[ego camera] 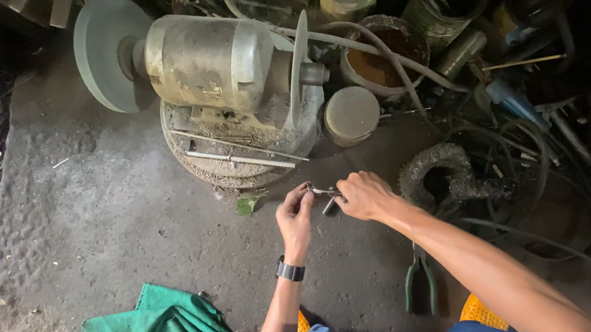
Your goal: Grinding a small metal component on a bench grinder in a workshop.
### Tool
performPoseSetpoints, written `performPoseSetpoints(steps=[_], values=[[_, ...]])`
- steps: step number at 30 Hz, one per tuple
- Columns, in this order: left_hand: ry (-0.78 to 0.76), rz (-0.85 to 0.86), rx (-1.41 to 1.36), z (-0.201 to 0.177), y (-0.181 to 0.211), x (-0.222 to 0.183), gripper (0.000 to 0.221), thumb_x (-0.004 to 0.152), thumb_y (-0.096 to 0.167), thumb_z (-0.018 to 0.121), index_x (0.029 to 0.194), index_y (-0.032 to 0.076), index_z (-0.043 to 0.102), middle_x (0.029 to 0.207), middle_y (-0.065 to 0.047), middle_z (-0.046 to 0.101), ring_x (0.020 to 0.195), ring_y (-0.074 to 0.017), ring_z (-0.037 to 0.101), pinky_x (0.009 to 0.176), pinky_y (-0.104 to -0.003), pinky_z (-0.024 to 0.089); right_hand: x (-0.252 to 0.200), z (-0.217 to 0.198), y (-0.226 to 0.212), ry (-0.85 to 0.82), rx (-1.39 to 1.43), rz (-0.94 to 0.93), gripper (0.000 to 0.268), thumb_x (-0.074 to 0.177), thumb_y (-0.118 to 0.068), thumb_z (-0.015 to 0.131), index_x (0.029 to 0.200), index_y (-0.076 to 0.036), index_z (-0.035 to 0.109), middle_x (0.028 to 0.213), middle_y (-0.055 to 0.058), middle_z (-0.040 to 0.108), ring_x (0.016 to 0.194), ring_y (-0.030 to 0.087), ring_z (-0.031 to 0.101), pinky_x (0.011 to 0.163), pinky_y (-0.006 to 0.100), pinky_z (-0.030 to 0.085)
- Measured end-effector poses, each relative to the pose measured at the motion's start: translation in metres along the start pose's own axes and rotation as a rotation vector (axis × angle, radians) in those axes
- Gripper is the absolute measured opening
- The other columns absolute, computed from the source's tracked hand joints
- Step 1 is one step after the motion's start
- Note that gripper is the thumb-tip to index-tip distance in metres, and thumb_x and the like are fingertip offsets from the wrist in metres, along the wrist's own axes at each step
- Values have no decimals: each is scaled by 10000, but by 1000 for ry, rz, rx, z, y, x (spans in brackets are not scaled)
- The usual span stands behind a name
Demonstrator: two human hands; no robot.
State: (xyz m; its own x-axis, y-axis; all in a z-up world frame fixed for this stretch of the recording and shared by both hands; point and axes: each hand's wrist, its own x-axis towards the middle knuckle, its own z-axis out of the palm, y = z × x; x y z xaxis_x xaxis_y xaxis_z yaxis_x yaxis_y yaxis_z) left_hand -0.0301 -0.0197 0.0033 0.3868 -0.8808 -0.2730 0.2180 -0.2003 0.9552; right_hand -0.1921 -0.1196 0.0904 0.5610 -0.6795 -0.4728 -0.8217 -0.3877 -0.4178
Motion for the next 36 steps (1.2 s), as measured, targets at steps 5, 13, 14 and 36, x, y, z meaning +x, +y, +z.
performPoseSetpoints(steps=[5, 13, 14, 36], values=[[8, -35, -15, -3, -2, 0, 268, 968, 87, 679, 1202, -32, 731, 1106, -51, 761, 944, -95, 684, 839, -251, 550, 4, 15, 12, -23, -58, -34, 236, 955, -200, 615, 931, 28, 674, 832, 195, 700, 755, 350, 714, 715, 462, 588], [14, -175, -91, -13, 2, 0, 333, 942, 59, 709, 1268, -9, 715, 1191, -85, 744, 1008, -113, 655, 879, -240, 515, -14, 64, 46, -163, -365, -242, 261, 834, -106, 713, 1048, 40, 684, 1096, 199, 666, 1060, 345, 643, 911, 452, 533], [-2, -159, -113, -15, -4, 1, 326, 937, 58, 711, 1253, -21, 712, 1201, -70, 743, 1028, -109, 667, 903, -237, 525, -16, 76, 52, -145, -370, -265, 246, 825, -40, 696, 1065, 13, 691, 1140, 178, 655, 1102, 328, 623, 926, 447, 524], [354, 113, 320, -49, -2, -18, 146, 902, 59, 729, 1024, -19, 736, 1234, -92, 681, 1013, -158, 710, 853, -276, 606, 48, 92, -51, 260, 213, -110, 168, 912, -153, 680, 1015, -32, 731, 1038, 118, 642, 1034, 318, 640, 893, 452, 526]])
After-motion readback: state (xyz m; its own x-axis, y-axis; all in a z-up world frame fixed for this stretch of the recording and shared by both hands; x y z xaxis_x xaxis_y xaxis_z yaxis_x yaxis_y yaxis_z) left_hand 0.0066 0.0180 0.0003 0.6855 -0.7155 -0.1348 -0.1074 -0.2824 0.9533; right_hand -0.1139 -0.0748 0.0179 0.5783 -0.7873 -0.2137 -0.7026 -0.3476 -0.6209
